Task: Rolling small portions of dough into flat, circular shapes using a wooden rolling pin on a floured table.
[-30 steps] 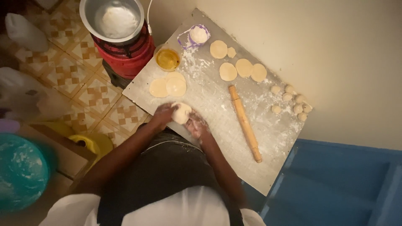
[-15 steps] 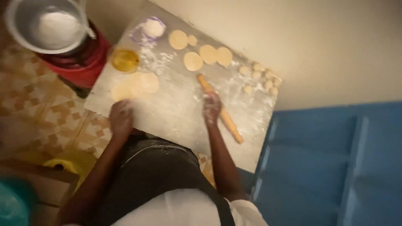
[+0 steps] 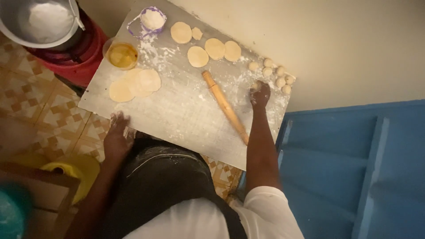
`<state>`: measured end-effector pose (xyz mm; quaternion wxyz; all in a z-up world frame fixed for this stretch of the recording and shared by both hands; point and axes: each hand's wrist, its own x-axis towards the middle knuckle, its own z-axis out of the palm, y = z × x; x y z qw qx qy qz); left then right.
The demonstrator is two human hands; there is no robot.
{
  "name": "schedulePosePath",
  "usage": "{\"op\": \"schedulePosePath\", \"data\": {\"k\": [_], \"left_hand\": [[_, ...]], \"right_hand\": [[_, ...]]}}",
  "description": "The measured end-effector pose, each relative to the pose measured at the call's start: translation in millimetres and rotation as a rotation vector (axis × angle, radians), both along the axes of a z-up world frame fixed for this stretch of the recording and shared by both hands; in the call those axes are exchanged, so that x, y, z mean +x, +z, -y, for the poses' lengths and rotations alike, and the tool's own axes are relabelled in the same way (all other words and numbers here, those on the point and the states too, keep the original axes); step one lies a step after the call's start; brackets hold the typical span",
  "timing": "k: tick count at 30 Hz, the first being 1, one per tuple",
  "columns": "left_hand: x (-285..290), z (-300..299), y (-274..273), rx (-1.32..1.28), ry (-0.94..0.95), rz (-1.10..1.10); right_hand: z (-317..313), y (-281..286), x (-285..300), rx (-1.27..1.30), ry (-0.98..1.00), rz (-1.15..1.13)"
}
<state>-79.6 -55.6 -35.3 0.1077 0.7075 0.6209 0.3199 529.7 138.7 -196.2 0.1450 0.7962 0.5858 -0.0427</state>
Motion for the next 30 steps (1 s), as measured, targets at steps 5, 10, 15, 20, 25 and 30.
{"op": "schedulePosePath", "data": {"k": [5,10,15,20,25,30], "left_hand": [[4,-1,13,-0.007,-0.015,0.109],[3,11,2,-0.018,0.001,0.138],[7,6,-8,-0.045,0.090,0.100],[13,6,-2,-0.100,0.105,0.045],[10,9,-6,-0.183,0.123,0.037],[4,17,-43,-0.138,0.158,-0.065]], "right_hand": [[-31,-159,95,0.477,0.005,-0.205],[8,-69,60,0.630,0.189,-0.169],[38,43,-36,0.575,0.225,-0.596],[53,104,-80,0.486,0.268,0.001],[67,84,-75,0.603,0.416,0.026],[61,72,-58,0.982,0.702,0.366]]}}
